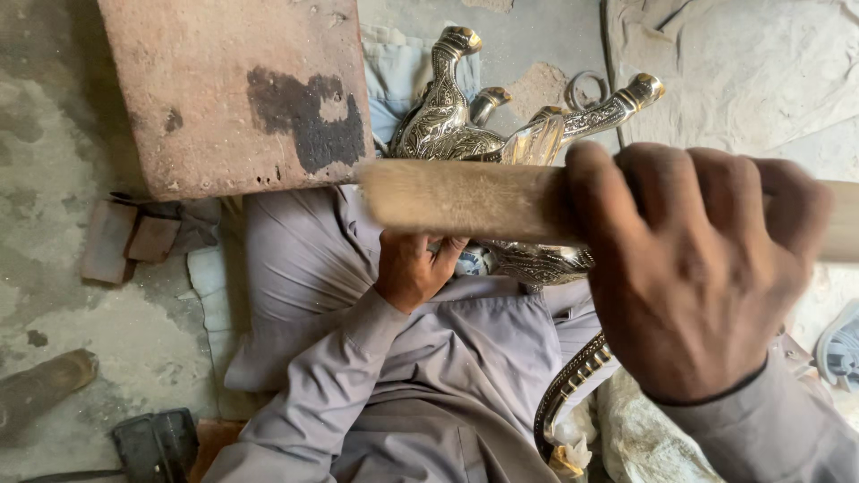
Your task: The person sits on the floor with an ornate brass elephant statue in their lap and engraves its surface, holding a chisel against the metal and striking it with a wooden mallet. They periodically rotate and reposition the statue to work on different areas of the decorated body and legs.
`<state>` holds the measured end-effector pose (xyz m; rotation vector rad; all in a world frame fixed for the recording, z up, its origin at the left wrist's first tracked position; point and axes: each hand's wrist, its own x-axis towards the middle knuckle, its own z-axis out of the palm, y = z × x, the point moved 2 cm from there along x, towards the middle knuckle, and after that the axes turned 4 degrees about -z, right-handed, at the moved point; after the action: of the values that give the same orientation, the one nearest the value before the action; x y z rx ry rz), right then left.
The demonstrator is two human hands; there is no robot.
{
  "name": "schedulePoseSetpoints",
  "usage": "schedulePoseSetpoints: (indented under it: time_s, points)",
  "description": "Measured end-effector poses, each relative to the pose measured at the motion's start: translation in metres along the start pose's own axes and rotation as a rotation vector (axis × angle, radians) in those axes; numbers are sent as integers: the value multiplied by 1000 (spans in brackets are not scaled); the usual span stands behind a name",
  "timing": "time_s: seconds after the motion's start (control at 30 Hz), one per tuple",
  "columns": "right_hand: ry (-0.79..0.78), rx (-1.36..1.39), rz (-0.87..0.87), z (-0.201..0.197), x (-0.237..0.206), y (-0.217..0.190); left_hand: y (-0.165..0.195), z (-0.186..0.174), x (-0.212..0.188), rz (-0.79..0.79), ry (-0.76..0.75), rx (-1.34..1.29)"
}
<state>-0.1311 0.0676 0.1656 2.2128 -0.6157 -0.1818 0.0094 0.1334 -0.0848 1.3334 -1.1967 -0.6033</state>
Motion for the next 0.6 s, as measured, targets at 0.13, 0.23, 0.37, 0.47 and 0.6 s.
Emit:
schedulePoseSetpoints:
  time_s: [0.13,0.23,0.37,0.47,0.6]
  points:
    - [29,48,24,0,2,1,4,-4,1,203,82,179]
    - [-1,96,29,-8,16,5,-3,-3,3,-125,-79,24]
    - [-25,280,117,-22,23,16,2,-15,10,55,34,17]
    - [-93,723,406,-18,-19,18,5,-39,21,-97,139,-56]
    - [-118,907,853,39,-122,11,18,-68,26,-259,120,-42]
